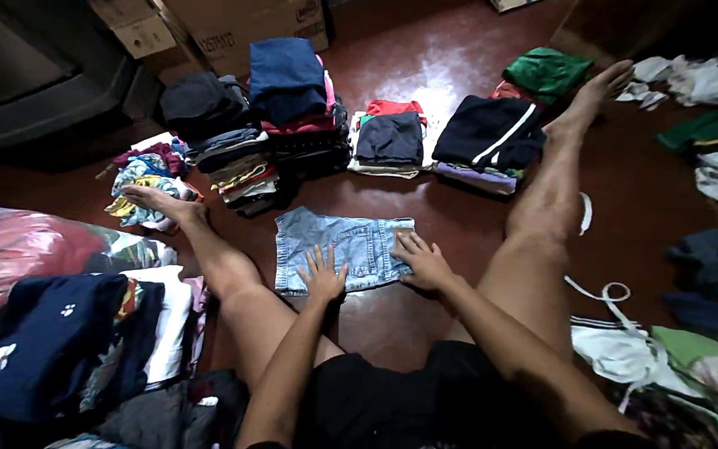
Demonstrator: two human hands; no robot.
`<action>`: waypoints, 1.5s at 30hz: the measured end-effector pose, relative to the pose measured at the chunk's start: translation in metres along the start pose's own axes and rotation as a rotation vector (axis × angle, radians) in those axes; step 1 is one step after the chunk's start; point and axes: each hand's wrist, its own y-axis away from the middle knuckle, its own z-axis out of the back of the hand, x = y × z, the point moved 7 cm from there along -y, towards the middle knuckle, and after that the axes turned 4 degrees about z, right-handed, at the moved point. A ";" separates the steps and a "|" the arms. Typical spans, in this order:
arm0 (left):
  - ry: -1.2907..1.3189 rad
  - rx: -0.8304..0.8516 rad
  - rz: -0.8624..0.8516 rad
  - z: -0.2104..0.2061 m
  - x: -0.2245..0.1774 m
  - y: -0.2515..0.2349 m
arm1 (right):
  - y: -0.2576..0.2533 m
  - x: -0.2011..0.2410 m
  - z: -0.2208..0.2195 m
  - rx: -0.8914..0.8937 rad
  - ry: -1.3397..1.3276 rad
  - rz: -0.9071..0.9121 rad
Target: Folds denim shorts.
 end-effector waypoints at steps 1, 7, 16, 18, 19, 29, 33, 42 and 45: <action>-0.018 0.062 0.002 0.008 -0.010 0.002 | 0.002 -0.003 0.005 0.009 0.010 -0.035; 0.071 -0.197 -0.097 0.092 -0.026 -0.047 | 0.019 -0.027 0.022 -0.008 -0.005 -0.227; -0.024 0.281 -0.187 0.110 -0.017 -0.136 | 0.028 -0.051 0.021 -0.151 -0.294 -0.166; -0.077 0.182 -0.313 0.121 -0.024 -0.122 | 0.028 -0.048 0.022 -0.148 -0.309 -0.158; -0.123 0.068 -0.373 0.129 -0.028 -0.111 | 0.028 -0.047 0.024 -0.153 -0.317 -0.158; -0.282 -0.285 -0.489 0.066 0.006 -0.033 | 0.025 -0.048 0.039 -0.221 -0.416 -0.207; -0.103 -0.287 -0.349 0.103 0.011 -0.048 | 0.030 -0.061 0.040 -0.312 -0.456 -0.376; 0.045 0.248 -0.344 0.152 -0.012 -0.102 | -0.042 0.091 0.031 -0.291 -0.105 0.331; -0.027 0.262 -0.372 0.159 -0.014 -0.106 | -0.090 0.151 -0.011 -0.097 -0.114 0.371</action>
